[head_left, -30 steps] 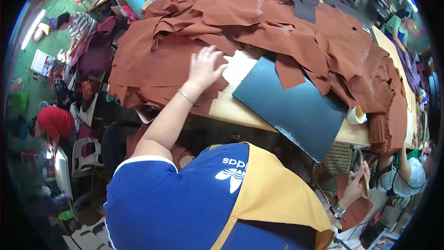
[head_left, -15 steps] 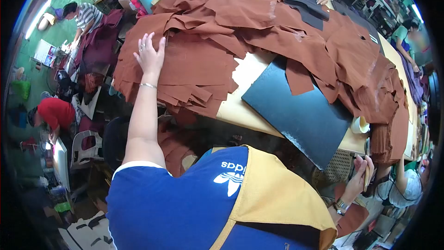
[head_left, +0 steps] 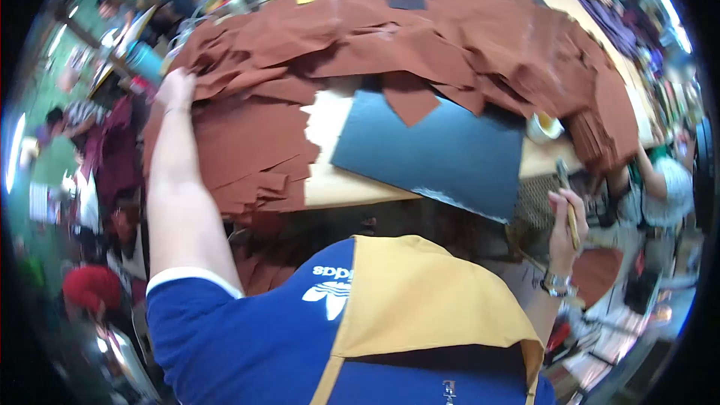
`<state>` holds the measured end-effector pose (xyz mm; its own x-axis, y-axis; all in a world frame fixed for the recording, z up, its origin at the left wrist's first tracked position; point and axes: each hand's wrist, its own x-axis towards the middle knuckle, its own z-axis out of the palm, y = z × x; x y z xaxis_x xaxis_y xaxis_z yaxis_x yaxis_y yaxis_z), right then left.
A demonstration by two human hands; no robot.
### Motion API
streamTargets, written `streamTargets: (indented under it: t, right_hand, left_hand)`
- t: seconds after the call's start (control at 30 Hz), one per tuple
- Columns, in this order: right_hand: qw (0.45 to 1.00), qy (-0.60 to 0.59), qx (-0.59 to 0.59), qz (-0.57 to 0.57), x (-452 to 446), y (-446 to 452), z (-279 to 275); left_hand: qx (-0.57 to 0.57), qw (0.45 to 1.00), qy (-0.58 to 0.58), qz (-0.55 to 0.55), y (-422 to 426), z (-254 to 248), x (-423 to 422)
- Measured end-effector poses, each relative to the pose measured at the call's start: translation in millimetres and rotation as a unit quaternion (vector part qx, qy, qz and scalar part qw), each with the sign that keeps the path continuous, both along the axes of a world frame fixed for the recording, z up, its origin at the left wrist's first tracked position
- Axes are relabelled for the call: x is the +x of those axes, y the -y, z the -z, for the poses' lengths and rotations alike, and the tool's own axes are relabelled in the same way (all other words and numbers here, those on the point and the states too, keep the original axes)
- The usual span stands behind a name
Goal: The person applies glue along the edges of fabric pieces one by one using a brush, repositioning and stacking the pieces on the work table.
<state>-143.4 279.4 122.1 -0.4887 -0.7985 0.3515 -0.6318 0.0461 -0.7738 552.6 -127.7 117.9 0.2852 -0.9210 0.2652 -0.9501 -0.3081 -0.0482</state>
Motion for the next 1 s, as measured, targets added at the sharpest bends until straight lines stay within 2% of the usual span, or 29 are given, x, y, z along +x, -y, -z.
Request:
streamTargets:
  t: [0.07,0.13,0.2,0.27,0.33,0.37,0.43,0.5,0.57,0.6,0.7,0.73,0.8,0.9,0.93,1.0]
  right_hand:
    - [1.000,-0.006,0.002,0.013,-0.4,-6.3,-0.3]
    - [1.000,-0.005,0.001,0.020,-1.1,-15.7,0.1]
    - [1.000,0.000,-0.008,0.022,-2.4,-21.4,1.5]
    - [0.999,0.001,-0.008,0.037,-5.2,-26.7,1.9]
    - [0.999,0.009,-0.015,0.046,-8.5,-30.9,2.4]
    - [0.998,-0.003,-0.005,0.057,-8.8,-32.2,0.1]
    - [0.997,-0.019,-0.029,0.063,-11.6,-30.6,0.8]
    - [0.997,-0.016,-0.035,0.072,-15.2,-28.2,2.0]
    - [0.994,-0.067,-0.065,0.057,-17.4,-22.1,7.0]
    - [0.991,-0.094,-0.080,0.052,-17.6,-19.3,9.3]
    - [0.992,-0.027,-0.109,0.050,-9.4,-5.5,24.8]
    - [0.991,-0.004,-0.126,0.036,-9.6,-0.1,35.1]
    - [0.990,-0.098,-0.090,0.046,-0.5,10.4,41.5]
    - [0.993,-0.100,-0.067,0.013,8.2,28.0,72.1]
    - [0.993,-0.093,-0.076,-0.003,13.4,35.8,81.1]
    - [0.987,-0.151,-0.048,0.017,20.0,47.6,92.3]
  left_hand:
    - [-0.043,0.998,-0.052,-0.006,-3.7,-2.8,0.8]
    - [-0.066,0.992,-0.083,-0.064,-9.6,-10.6,-3.8]
    - [-0.124,0.986,-0.094,-0.054,3.0,-2.7,21.3]
    - [-0.209,0.967,-0.136,-0.045,-3.9,-21.0,3.9]
    - [-0.349,0.917,-0.135,0.137,-3.6,-35.0,-11.2]
    - [-0.386,0.883,-0.194,0.185,-15.1,-48.3,-44.0]
    - [-0.335,0.792,-0.437,0.262,-68.4,-70.3,-138.0]
    - [-0.221,0.819,-0.392,0.355,-133.9,-70.4,-222.7]
    - [-0.055,0.709,-0.515,0.479,-174.1,-34.0,-283.9]
    - [-0.041,0.764,-0.304,0.567,-181.8,-19.5,-306.5]
    - [0.144,0.795,-0.206,0.552,-185.6,99.1,-335.0]
    - [0.189,0.807,-0.154,0.537,-188.8,120.2,-339.5]
    - [0.068,0.820,-0.120,0.556,-201.0,126.6,-342.0]
    - [0.133,0.822,-0.151,0.533,-187.5,102.8,-345.5]
    - [0.118,0.827,-0.161,0.525,-178.2,97.5,-350.3]
    - [-0.016,0.865,-0.172,0.472,-165.3,97.4,-365.3]
